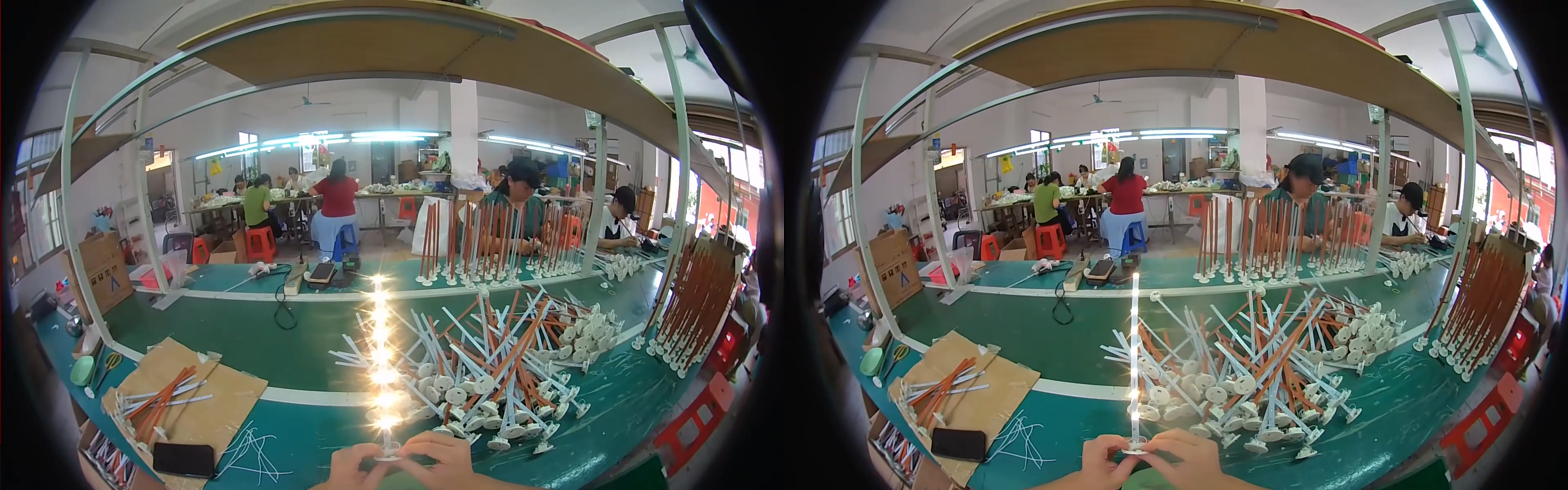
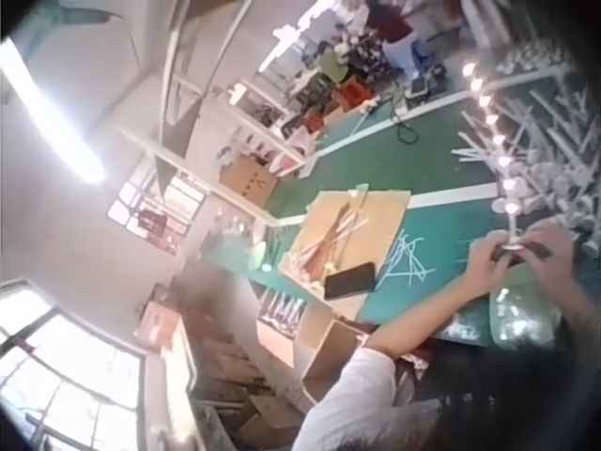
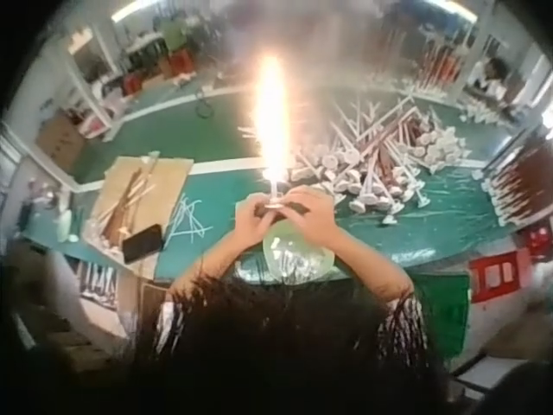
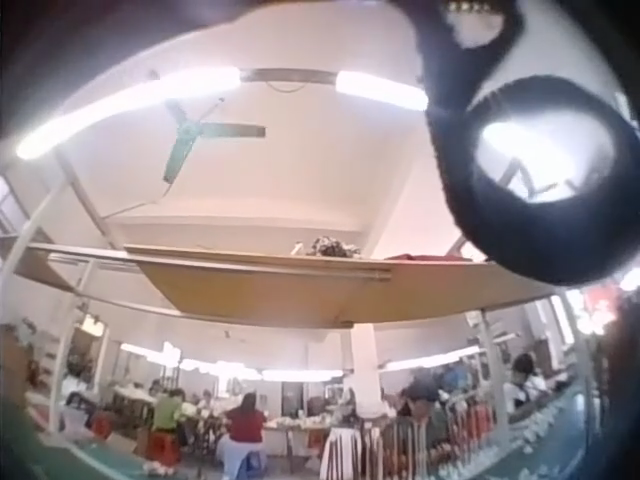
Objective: Assembling small light or sparkler components onto circular bases at a production workstation.
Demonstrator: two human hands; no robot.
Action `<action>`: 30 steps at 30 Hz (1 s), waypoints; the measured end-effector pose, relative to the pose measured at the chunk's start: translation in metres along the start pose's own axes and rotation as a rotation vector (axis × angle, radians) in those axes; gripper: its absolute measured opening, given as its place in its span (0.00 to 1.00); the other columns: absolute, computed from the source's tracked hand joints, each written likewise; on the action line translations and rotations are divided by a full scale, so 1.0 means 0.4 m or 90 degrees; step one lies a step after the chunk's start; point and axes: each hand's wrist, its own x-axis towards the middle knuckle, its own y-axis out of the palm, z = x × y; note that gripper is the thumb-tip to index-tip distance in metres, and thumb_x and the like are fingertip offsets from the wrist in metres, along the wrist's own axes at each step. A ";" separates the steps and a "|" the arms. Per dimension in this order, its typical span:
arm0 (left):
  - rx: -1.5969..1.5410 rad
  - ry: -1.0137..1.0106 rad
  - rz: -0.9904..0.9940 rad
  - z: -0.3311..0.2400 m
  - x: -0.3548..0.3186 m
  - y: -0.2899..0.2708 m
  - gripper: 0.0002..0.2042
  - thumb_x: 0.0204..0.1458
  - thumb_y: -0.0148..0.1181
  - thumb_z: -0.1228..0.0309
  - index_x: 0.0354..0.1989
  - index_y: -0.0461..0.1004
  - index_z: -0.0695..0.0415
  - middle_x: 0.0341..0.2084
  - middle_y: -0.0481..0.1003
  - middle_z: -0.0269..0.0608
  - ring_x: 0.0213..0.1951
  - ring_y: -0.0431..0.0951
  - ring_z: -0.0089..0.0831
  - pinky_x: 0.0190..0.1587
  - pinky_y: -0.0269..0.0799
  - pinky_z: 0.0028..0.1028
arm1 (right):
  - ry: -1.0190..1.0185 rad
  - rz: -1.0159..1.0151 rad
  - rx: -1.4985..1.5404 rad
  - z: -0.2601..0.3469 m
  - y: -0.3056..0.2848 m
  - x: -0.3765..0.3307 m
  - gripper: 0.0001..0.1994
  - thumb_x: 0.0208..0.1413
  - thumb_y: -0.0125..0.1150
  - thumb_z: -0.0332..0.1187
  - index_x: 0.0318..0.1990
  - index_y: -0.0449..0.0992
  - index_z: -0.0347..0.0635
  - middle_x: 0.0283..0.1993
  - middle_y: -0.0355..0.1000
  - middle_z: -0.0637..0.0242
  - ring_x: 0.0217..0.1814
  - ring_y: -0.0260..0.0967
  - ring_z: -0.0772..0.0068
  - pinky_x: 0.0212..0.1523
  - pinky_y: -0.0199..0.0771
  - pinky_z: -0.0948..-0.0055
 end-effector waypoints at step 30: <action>0.011 0.048 0.131 -0.031 0.068 -0.032 0.22 0.51 0.64 0.73 0.57 0.73 0.58 0.38 0.81 0.50 0.38 0.84 0.40 0.38 0.78 0.28 | -0.094 0.049 -0.049 -0.064 -0.004 0.002 0.07 0.46 0.69 0.25 0.35 0.82 0.42 0.32 0.79 0.63 0.30 0.77 0.58 0.31 0.75 0.70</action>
